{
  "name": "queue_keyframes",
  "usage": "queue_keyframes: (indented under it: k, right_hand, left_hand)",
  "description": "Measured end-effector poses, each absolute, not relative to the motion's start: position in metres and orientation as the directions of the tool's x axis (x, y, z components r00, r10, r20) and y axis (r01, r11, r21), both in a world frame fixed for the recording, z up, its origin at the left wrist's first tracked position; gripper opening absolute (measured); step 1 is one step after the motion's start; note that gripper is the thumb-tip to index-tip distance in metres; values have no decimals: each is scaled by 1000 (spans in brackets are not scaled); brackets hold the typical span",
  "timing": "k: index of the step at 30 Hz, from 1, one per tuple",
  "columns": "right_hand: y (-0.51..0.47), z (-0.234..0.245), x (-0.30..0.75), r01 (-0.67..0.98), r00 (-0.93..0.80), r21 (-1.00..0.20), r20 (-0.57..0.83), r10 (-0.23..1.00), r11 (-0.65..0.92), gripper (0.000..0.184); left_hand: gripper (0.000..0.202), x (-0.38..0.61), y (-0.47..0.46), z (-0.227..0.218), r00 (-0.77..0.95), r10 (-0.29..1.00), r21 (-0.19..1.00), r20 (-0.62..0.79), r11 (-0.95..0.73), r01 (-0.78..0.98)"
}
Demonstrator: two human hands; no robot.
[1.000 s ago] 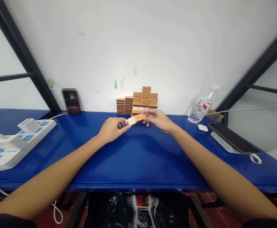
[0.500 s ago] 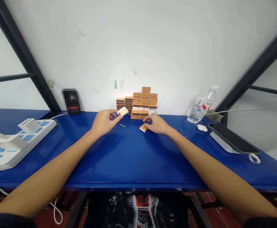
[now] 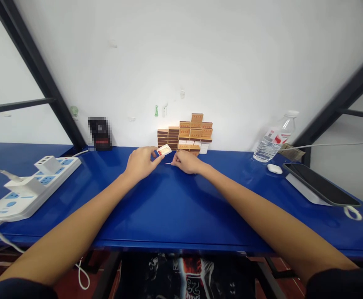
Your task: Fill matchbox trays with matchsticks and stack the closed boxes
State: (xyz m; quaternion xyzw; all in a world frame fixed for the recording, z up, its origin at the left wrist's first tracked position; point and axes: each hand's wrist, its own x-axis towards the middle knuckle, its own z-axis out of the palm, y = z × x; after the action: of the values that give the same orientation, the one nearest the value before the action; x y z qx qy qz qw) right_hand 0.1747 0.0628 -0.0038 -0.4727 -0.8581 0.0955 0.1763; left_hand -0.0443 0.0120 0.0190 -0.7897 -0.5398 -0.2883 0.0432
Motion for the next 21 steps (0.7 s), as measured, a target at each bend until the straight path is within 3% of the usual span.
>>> queue_keyframes:
  k: [5, 11, 14, 16, 21]
  right_hand:
    - [54, 12, 204, 786, -438, -218, 462, 771, 578, 10]
    - [35, 23, 196, 676, -533, -218, 514, 672, 703, 7]
    - [33, 24, 210, 653, -499, -274, 546, 673, 706, 9]
    - [35, 23, 227, 648, -474, -330, 532, 702, 687, 12]
    - [42, 12, 254, 594, -533, -527, 309, 788, 608, 17]
  left_hand:
    - [33, -42, 10, 17, 277, 846, 156, 455, -382, 911]
    - [33, -38, 9, 13, 402, 823, 299, 402, -532, 792]
    - [35, -36, 9, 12, 449, 813, 375, 369, -573, 729]
    - [34, -34, 8, 10, 457, 815, 403, 357, -576, 711]
    - [37, -33, 8, 7, 462, 828, 484, 318, -560, 672]
